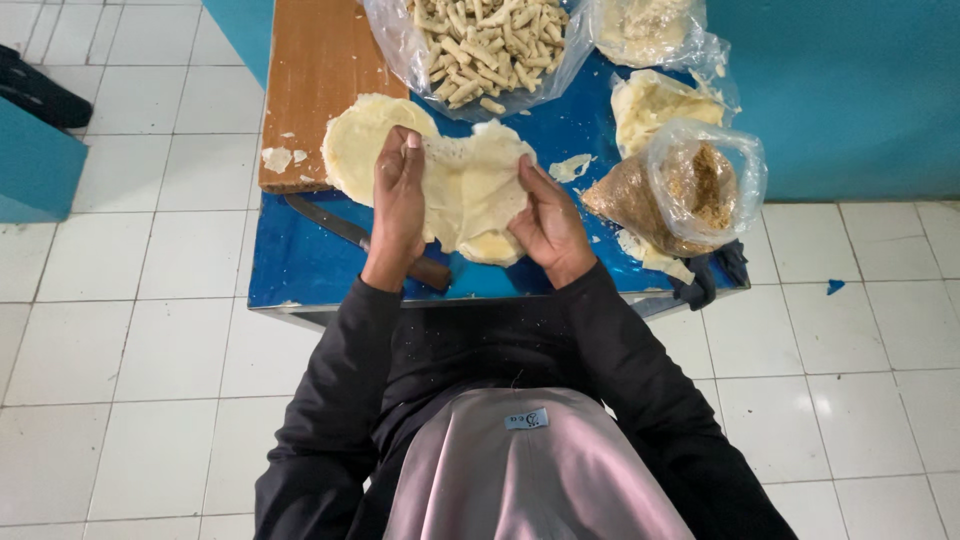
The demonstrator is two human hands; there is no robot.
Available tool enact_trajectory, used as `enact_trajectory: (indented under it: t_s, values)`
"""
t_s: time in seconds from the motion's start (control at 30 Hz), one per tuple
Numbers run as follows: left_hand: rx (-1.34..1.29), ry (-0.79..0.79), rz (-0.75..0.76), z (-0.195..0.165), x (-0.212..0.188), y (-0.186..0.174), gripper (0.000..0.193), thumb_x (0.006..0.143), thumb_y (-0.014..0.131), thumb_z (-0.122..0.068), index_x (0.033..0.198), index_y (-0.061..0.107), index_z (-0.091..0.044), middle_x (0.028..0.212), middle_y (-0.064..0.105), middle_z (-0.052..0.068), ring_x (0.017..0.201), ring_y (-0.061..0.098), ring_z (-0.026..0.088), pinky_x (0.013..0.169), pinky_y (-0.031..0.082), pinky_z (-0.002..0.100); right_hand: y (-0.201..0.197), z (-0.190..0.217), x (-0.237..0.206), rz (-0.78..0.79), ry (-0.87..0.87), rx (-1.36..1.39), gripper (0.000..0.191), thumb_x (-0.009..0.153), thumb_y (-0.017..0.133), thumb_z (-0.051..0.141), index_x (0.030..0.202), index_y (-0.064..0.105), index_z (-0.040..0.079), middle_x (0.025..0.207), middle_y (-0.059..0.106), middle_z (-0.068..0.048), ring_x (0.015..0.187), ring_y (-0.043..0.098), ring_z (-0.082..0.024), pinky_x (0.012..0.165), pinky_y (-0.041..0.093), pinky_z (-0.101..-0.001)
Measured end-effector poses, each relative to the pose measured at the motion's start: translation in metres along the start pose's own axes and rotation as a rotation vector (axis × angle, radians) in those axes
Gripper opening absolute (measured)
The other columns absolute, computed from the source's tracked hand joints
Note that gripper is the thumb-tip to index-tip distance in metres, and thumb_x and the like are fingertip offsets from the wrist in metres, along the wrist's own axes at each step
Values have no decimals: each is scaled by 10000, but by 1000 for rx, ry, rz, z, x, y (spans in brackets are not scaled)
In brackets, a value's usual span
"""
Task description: The person stretches and pulls a large flat sheet of dough by hand, then uses a knife to cut a round dough piece from it. They continue stretching the dough sheet, folding and pressing smaller dough pieces, and stacking the flattened dough rounds on the work table.
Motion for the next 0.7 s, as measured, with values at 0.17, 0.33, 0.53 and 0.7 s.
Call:
enact_trajectory:
  t_s: [0.17, 0.33, 0.53, 0.7]
  values:
    - [-273, -314, -162, 21, 5, -17, 206, 1122, 502, -244, 1153, 594, -62, 999, 587, 10, 916, 594, 121, 806, 529, 315, -24, 5, -1, -7, -37, -82, 328, 1099, 566, 199, 1367, 563, 10, 1320, 673, -115, 1198, 671, -224, 1037, 565, -349]
    - [-737, -442, -145, 23, 10, -36, 360, 1071, 488, -301, 1283, 595, -30, 1235, 693, 141, 1116, 699, 307, 992, 580, 467, -43, 23, -5, 41, 150, 212, 350, 1105, 601, 185, 1397, 564, -5, 1339, 690, -155, 1205, 680, -245, 958, 563, -304]
    - [-727, -262, -305, -6, 9, -70, 455, 1073, 492, -343, 1358, 566, 4, 1297, 681, 176, 1171, 704, 335, 1039, 586, 505, -41, 75, -25, -29, -120, -194, 444, 985, 628, 223, 1369, 568, 7, 1291, 694, -141, 1145, 718, -210, 978, 606, -355]
    - [-636, -16, -250, -44, 11, -72, 382, 1084, 552, -277, 1346, 563, 0, 1283, 687, 158, 1180, 700, 303, 1049, 598, 461, -6, 88, -16, -8, -514, -1077, 307, 1130, 623, 192, 1380, 661, 20, 1345, 713, -124, 1147, 711, -165, 1000, 590, -316]
Point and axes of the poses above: each hand's wrist, its own x-axis towards the middle knuckle, its own y-axis out of the palm, z = x × y, the point moved 1 cm from there along x, towards the middle knuckle
